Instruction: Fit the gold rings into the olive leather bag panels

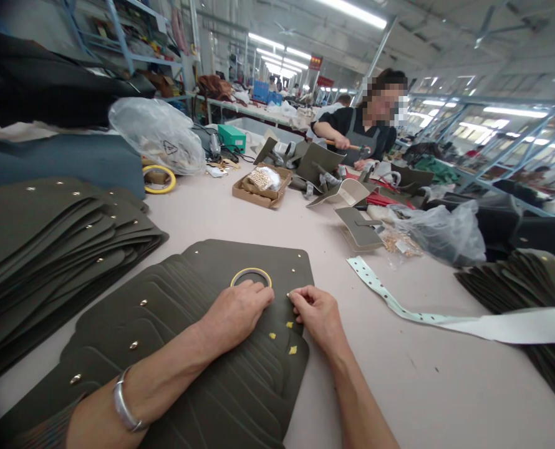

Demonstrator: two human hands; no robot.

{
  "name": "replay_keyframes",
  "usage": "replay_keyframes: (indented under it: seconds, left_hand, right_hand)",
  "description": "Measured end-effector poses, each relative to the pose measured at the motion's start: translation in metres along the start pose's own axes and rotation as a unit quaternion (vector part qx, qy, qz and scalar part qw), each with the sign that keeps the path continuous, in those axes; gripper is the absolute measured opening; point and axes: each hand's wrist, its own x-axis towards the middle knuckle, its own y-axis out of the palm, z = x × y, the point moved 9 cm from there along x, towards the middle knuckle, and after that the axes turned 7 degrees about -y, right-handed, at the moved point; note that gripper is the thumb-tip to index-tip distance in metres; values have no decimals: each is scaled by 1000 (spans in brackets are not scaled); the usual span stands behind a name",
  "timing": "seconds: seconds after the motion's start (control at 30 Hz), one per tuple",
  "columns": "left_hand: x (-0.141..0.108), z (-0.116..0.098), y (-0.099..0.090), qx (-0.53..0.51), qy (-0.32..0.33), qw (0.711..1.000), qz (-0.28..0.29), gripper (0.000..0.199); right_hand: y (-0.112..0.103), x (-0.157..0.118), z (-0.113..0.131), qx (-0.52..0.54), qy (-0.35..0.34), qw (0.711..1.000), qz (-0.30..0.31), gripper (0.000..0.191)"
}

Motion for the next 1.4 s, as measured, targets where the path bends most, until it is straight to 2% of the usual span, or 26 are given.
replay_keyframes:
  seconds: [0.17, 0.27, 0.47, 0.6, 0.7, 0.87, 0.93, 1.2, 1.4]
  left_hand:
    - [1, 1, 3, -12, -9, 1000, 9, 13]
    - [1, 1, 3, -16, -8, 1000, 9, 14]
    - [-2, 0, 3, -16, -3, 1000, 2, 16]
    - [-1, 2, 2, -20, -9, 1000, -1, 17]
    - [-1, 2, 1, -24, -11, 1000, 0, 16]
    - [-2, -2, 0, -17, 2, 1000, 6, 17]
    - [-2, -3, 1, -14, 5, 1000, 9, 17]
    - [-3, -3, -8, -59, 16, 998, -22, 18]
    - [-5, 1, -19, -156, 31, 983, -86, 22]
  right_hand:
    - [4, -2, 23, -130, -89, 988, -3, 22]
    - [6, -2, 32, -168, -122, 978, -12, 20]
    - [6, 6, 26, -192, -110, 975, -35, 17]
    - [-1, 5, 6, -71, -48, 995, -43, 34]
    - [1, 0, -1, -24, -27, 999, -15, 31]
    - [3, -1, 22, -169, -121, 978, -25, 23]
    - [6, 2, 27, -199, -138, 970, -30, 22]
    - [12, 8, 31, -278, -126, 952, -6, 20]
    - [7, 7, 29, -340, -128, 931, -39, 19]
